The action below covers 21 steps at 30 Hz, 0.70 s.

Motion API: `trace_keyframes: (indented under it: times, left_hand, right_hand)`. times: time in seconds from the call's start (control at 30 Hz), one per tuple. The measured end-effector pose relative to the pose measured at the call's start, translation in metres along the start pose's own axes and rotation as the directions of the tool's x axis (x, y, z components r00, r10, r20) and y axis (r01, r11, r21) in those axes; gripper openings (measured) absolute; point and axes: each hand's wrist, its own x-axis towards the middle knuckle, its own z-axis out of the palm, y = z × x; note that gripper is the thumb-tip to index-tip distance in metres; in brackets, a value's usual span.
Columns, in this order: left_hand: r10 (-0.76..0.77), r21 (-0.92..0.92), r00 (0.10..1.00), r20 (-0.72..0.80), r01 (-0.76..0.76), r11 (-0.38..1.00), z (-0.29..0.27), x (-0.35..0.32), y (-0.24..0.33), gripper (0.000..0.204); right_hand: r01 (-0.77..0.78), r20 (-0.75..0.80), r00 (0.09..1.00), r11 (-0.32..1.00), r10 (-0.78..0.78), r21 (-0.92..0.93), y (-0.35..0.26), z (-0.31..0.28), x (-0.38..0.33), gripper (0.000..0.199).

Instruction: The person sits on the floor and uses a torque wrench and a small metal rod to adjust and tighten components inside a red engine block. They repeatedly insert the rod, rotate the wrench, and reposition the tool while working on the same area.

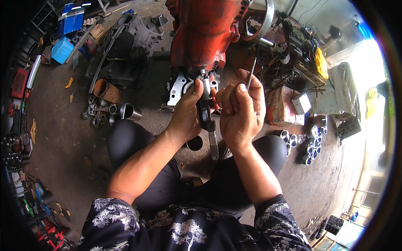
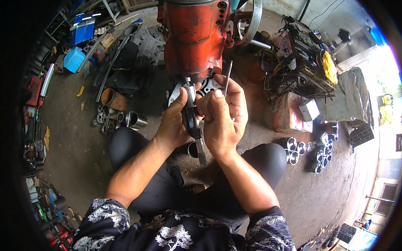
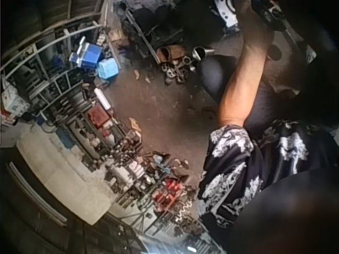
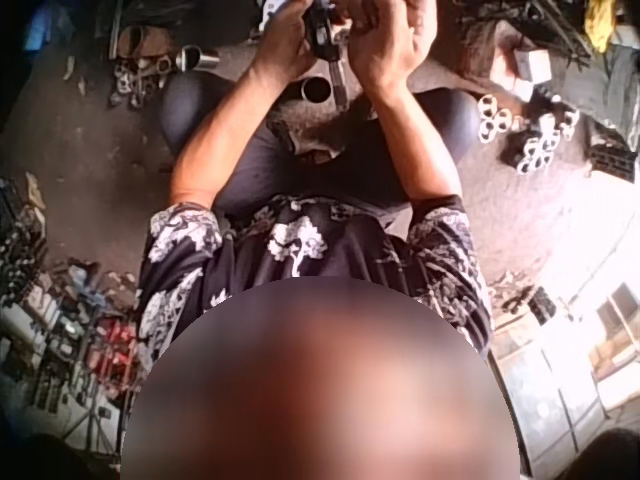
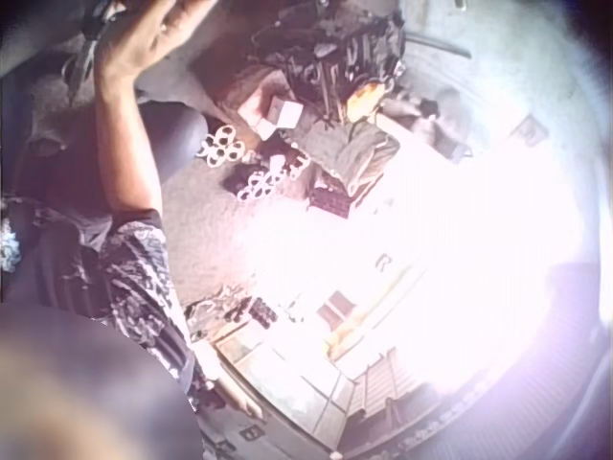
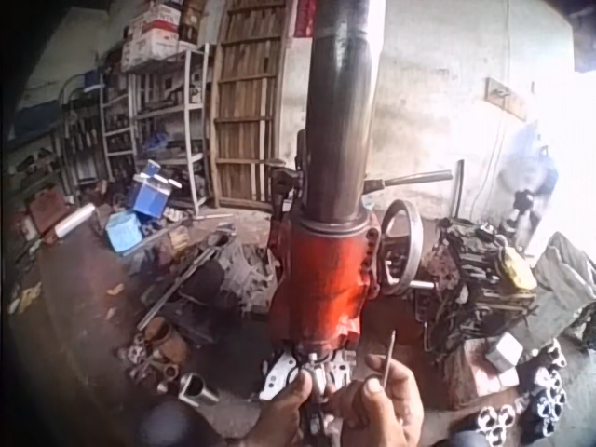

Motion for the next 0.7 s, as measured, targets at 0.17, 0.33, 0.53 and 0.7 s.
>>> trace_keyframes:
  times: [0.17,0.33,0.53,0.7]
  left_hand:
    - [0.002,-0.005,1.0,-0.027,-0.003,1.0,0.0001,-0.0011,0.0005,0.048]
    - [-0.022,-0.024,1.0,-0.016,0.021,0.999,-0.0007,-0.002,0.0028,0.052]
    - [-0.01,-0.019,1.0,-0.005,0.01,1.0,-0.0004,-0.0031,0.0021,0.053]
    - [0.007,-0.017,1.0,-0.014,-0.008,1.0,-0.0017,-0.0017,0.0009,0.052]
  right_hand:
    - [0.0,0.012,1.0,1.0,0.0,-0.009,0.0003,-0.0019,0.0011,0.031]
    - [0.061,0.058,0.997,0.989,-0.053,-0.134,0.0034,-0.0039,-0.0043,0.032]
    - [0.074,0.111,0.992,0.989,-0.06,-0.131,0.0043,-0.006,-0.008,0.031]
    - [0.029,0.04,0.999,0.997,-0.026,-0.073,0.0025,-0.0047,-0.0021,0.031]
